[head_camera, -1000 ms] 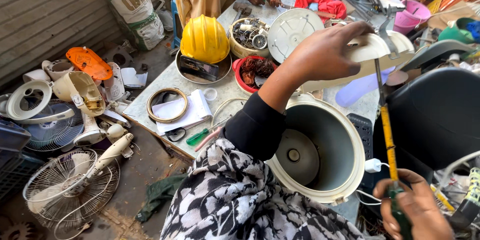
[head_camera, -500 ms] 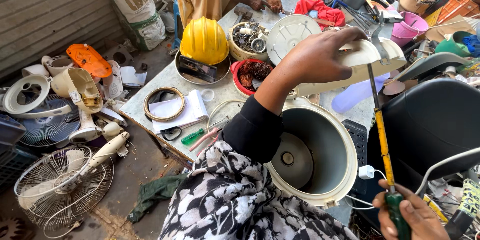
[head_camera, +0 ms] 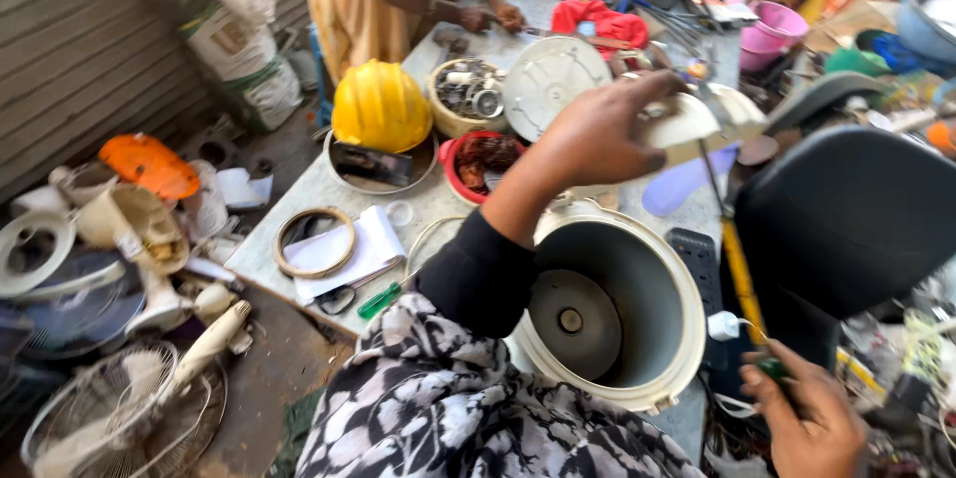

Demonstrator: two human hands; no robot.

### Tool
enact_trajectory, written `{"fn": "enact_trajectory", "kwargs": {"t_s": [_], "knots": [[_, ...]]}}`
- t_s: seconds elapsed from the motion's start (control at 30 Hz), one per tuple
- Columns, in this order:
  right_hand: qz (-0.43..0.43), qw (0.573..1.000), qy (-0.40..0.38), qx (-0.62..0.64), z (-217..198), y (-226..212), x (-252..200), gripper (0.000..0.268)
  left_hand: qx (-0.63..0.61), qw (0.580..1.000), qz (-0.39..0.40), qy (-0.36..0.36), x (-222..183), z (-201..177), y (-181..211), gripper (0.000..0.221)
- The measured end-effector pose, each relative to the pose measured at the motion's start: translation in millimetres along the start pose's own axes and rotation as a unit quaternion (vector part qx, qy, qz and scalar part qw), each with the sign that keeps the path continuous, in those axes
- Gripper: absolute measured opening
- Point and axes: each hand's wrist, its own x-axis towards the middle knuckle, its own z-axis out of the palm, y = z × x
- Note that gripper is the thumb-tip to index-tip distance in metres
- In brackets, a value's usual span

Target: The person uses a screwdriver and a measuring tape to disassemble and measure the components of a rice cooker lid.

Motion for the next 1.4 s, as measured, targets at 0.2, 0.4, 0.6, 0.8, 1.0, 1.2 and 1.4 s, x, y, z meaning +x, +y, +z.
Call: {"fn": "enact_trajectory", "kwargs": {"t_s": [0.2, 0.4, 0.6, 0.8, 1.0, 1.2, 1.4], "knots": [[0.282, 0.824, -0.173, 0.461, -2, 16, -6, 0.047, -0.017, 0.999, -0.027, -0.027, 2, -13, -3, 0.070], [0.215, 0.812, -0.195, 0.507, 35, 6, -10, 0.041, -0.015, 0.999, -0.027, -0.030, 3, -26, -6, 0.068], [0.045, 0.998, -0.035, -0.012, 57, -22, -14, 0.038, -0.027, 0.999, -0.008, -0.027, 1, -30, -1, 0.067], [0.234, 0.888, -0.150, 0.367, 45, -20, -13, 0.038, -0.003, 1.000, -0.010, -0.015, -2, -26, -1, 0.066], [0.210, 0.764, -0.222, 0.568, 47, -16, -14, 0.041, 0.002, 0.999, 0.022, 0.031, -1, -4, -5, 0.068], [0.115, 0.983, -0.070, 0.126, 47, -19, -21, 0.042, 0.024, 0.999, -0.021, 0.009, -1, 7, -5, 0.068], [0.010, 0.994, 0.011, -0.105, 32, -24, -31, 0.043, 0.012, 1.000, 0.006, 0.024, 0, 12, -5, 0.068]]}}
